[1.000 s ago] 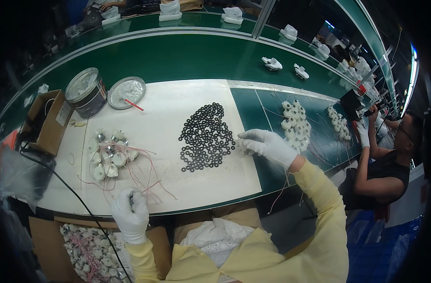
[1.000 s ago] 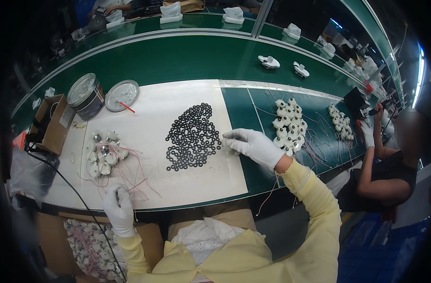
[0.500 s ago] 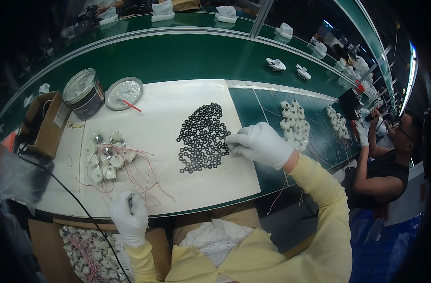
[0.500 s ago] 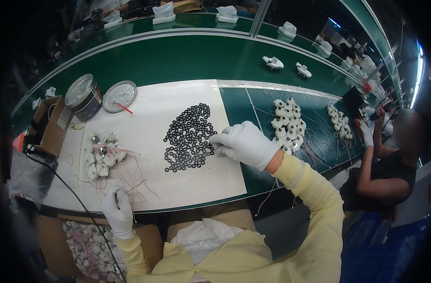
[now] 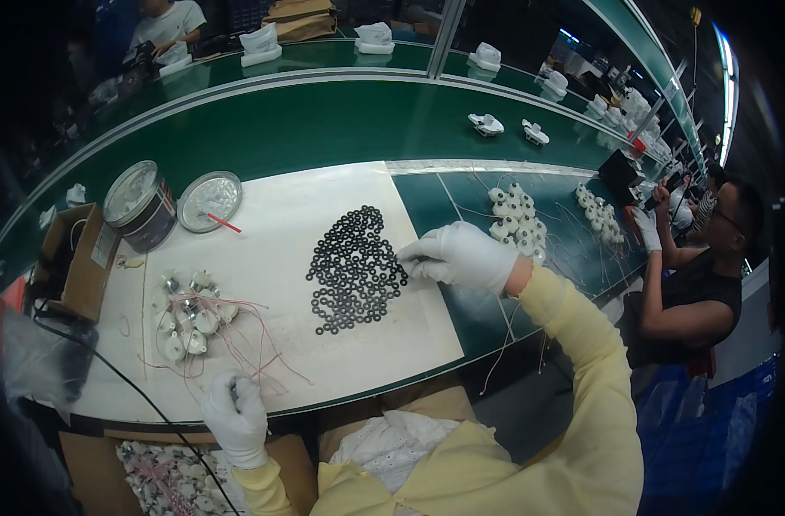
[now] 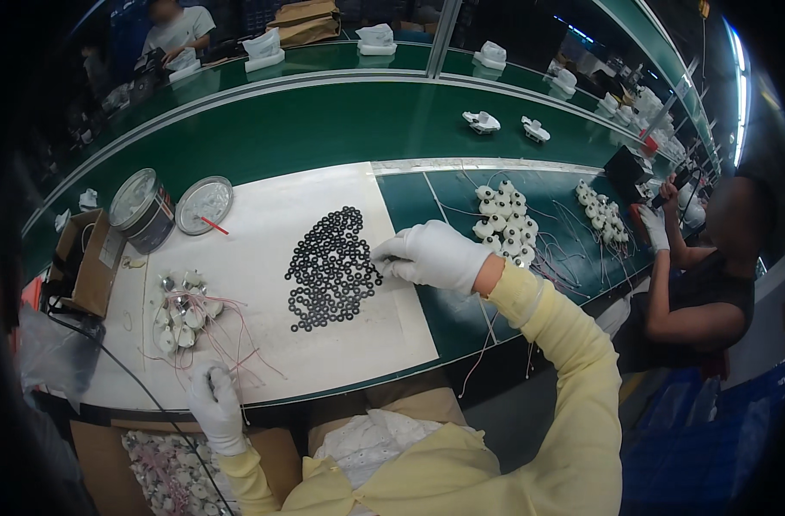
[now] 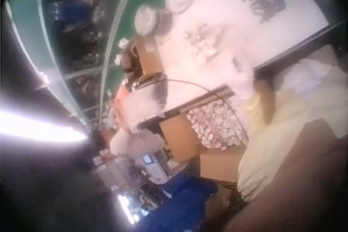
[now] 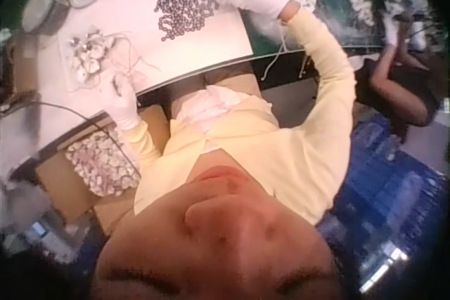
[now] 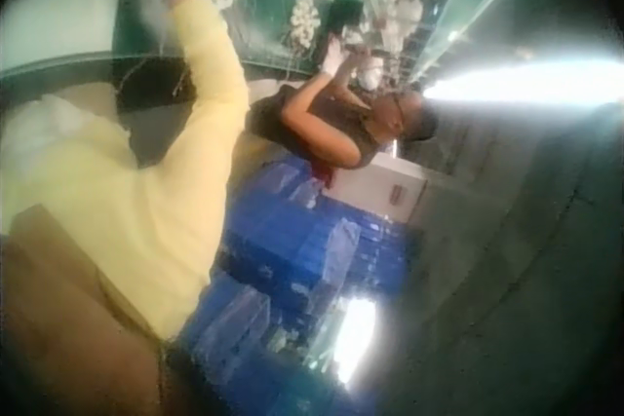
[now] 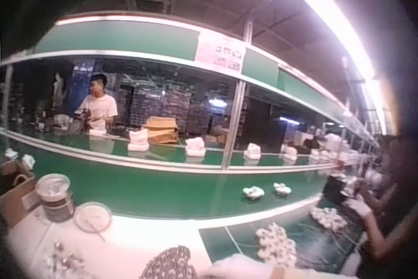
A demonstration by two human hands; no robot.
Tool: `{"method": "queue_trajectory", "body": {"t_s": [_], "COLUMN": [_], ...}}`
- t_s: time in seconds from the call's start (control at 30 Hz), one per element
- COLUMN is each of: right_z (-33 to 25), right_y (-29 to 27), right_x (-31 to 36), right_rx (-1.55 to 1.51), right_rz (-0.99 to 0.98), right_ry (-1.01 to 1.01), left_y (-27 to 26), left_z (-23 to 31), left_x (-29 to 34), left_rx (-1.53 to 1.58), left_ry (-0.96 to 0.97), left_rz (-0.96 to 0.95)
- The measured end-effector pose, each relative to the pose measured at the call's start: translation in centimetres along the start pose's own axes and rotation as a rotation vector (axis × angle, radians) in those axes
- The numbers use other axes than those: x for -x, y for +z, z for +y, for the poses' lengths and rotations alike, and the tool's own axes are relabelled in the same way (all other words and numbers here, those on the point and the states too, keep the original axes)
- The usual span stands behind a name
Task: The person assembles small white electronic components by hand at a factory workstation. They pick up white plastic housings and metal washers, insert the washers into the housings, and place the finished units on the green conveyor belt. The process is repetitive and involves handling small parts with gloved hands.
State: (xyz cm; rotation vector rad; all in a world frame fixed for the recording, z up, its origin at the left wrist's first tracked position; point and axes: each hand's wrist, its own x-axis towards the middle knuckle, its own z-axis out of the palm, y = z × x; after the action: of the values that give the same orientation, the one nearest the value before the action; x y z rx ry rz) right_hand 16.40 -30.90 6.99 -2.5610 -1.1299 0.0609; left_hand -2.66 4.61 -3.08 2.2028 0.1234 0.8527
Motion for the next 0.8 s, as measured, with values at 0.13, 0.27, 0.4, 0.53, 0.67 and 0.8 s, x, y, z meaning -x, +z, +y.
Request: {"method": "queue_trajectory", "body": {"t_s": [0.13, 0.27, 0.4, 0.53, 0.67, 0.8], "right_z": [-0.3, -1.8, -1.6, -0.5, -1.8, -2.1], "right_y": [0.3, 0.5, 0.2, 0.5, -0.3, -0.3], "right_x": [-0.2, -0.5, -0.2, 0.1, -0.8, 0.0], "right_rx": [0.097, 0.251, 0.289, 0.321, 0.505, 0.567], "right_rz": [0.001, -0.071, -0.048, -0.037, -0.191, -0.246], "right_ry": [-0.047, -0.110, -0.165, -0.271, -0.247, -0.154], "left_y": [-0.4, -0.7, 0.0, 0.0, -0.1, -0.7], "left_z": [0.3, -0.3, -0.1, -0.4, -3.5, 4.0], "left_x": [0.0, 0.2, -0.1, 0.0, 1.1, -1.5], "left_rx": [-0.047, -0.059, -0.014, 0.006, 0.069, -0.037], "left_ry": [-0.033, -0.027, 0.026, -0.018, -0.038, 0.075], "left_rz": [-0.038, -0.036, 0.005, -0.041, -0.029, -0.035]}}
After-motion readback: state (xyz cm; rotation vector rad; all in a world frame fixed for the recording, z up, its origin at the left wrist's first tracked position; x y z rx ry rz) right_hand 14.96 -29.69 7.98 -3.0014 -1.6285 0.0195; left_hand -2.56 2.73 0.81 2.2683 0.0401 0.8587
